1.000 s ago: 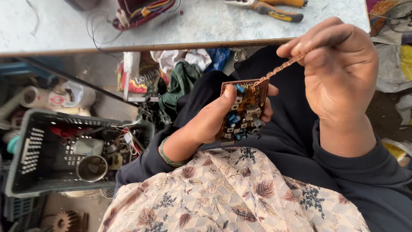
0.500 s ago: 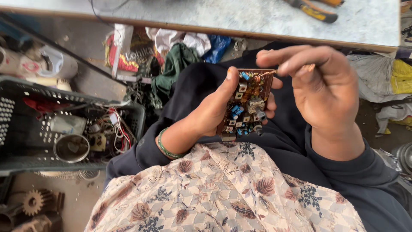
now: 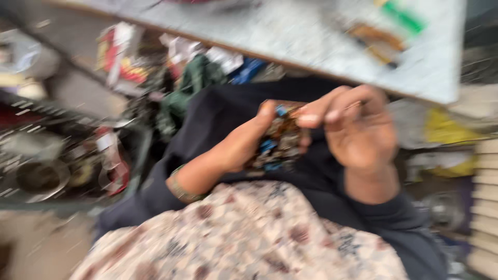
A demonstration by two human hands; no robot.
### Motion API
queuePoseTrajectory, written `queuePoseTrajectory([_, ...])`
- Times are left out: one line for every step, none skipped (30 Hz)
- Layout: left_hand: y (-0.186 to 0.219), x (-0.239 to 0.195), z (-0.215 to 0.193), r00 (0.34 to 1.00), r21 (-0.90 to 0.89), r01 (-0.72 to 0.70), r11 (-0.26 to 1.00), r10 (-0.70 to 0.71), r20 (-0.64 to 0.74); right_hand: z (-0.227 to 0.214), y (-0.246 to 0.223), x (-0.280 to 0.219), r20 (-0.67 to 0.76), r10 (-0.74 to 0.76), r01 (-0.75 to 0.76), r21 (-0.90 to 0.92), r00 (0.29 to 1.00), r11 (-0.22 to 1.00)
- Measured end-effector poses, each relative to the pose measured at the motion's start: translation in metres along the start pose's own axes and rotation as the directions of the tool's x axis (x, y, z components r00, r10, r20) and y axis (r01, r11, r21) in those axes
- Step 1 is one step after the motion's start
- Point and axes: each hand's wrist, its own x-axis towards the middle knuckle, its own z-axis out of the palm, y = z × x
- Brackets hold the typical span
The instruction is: The person manipulates a circuit board using pliers and a screwdriver, removing or adjusting components and wires.
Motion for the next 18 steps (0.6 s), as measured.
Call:
queuePoseTrajectory([0.004, -0.003, 0.000, 1.000, 0.089, -0.010, 0.996, 0.009, 0.010, -0.006, -0.007, 0.004, 0.004, -0.018, 0.018, -0.060, 1.000, 0.998])
queuePoseTrajectory([0.004, 0.002, 0.001, 1.000, 0.176, -0.024, 0.984, 0.021, 0.020, -0.011, -0.014, 0.007, 0.009, -0.037, 0.037, -0.120, 0.999, 0.992])
queuePoseTrajectory([0.004, 0.004, 0.001, 0.999, 0.178, -0.032, 0.983, 0.028, 0.025, -0.014, -0.015, 0.011, -0.046, -0.017, 0.011, -0.118, 0.999, 0.993])
queuePoseTrajectory([0.004, 0.007, 0.001, 0.999, 0.133, -0.016, 0.991, 0.011, 0.037, -0.018, -0.016, 0.015, -0.102, 0.002, -0.014, -0.114, 0.995, 0.993])
queuePoseTrajectory([0.008, 0.003, 0.000, 1.000, 0.102, 0.012, 0.995, -0.015, 0.027, -0.023, -0.014, 0.023, -0.184, -0.089, 0.029, -0.310, 0.979, 0.950])
queuePoseTrajectory([0.011, 0.004, 0.000, 1.000, 0.117, 0.016, 0.993, -0.018, 0.011, -0.033, -0.018, 0.031, -0.247, -0.193, 0.048, -0.495, 0.950, 0.868])
queuePoseTrajectory([0.012, 0.006, 0.000, 1.000, 0.045, -0.004, 0.999, 0.004, 0.003, -0.043, -0.023, 0.036, -0.228, -0.210, 0.028, -0.610, 0.951, 0.792])
queuePoseTrajectory([0.015, 0.004, 0.000, 1.000, -0.026, -0.027, 0.999, 0.027, -0.008, -0.056, -0.029, 0.039, -0.208, -0.223, 0.008, -0.714, 0.952, 0.700])
queuePoseTrajectory([0.016, 0.000, 0.000, 1.000, -0.019, -0.024, 1.000, 0.024, -0.017, -0.072, -0.041, 0.044, -0.147, -0.240, -0.012, -0.874, 0.960, 0.485])
queuePoseTrajectory([0.018, -0.004, 0.001, 0.998, -0.061, -0.045, 0.997, 0.043, -0.036, -0.087, -0.047, 0.048, -0.084, -0.239, -0.026, -0.972, 0.967, 0.235])
queuePoseTrajectory([0.021, 0.003, 0.002, 0.997, -0.099, -0.074, 0.992, 0.072, -0.028, -0.106, -0.050, 0.058, -0.073, -0.256, -0.015, -0.975, 0.964, 0.221])
queuePoseTrajectory([0.026, 0.006, 0.003, 0.997, -0.088, -0.079, 0.993, 0.079, -0.009, -0.126, -0.049, 0.069, -0.074, -0.209, -0.049, -0.991, 0.975, 0.124])
queuePoseTrajectory([0.028, 0.003, 0.005, 0.996, -0.119, -0.094, 0.988, 0.094, -0.007, -0.145, -0.047, 0.075, -0.086, -0.150, -0.083, -0.996, 0.985, 0.031])
queuePoseTrajectory([0.031, 0.001, 0.006, 0.994, -0.151, -0.107, 0.983, 0.108, -0.005, -0.166, -0.043, 0.079, -0.081, -0.155, -0.078, -0.997, 0.985, 0.023])
queuePoseTrajectory([0.033, 0.001, 0.007, 0.992, -0.143, -0.126, 0.982, 0.125, -0.014, -0.186, -0.032, 0.087, -0.100, -0.046, -0.103, -0.991, 0.994, -0.083])
queuePoseTrajectory([0.035, 0.003, 0.007, 0.990, -0.136, -0.144, 0.980, 0.141, -0.031, -0.207, -0.025, 0.091, -0.126, 0.061, -0.112, -0.975, 0.990, -0.193])
queuePoseTrajectory([0.035, 0.000, 0.009, 0.986, -0.136, -0.164, 0.977, 0.157, -0.061, -0.227, -0.019, 0.092, -0.105, 0.076, -0.090, -0.980, 0.992, -0.178])
queuePoseTrajectory([0.037, -0.001, 0.008, 0.981, -0.135, -0.185, 0.973, 0.175, -0.083, -0.247, -0.012, 0.094, -0.169, 0.102, -0.145, -0.966, 0.980, -0.213])
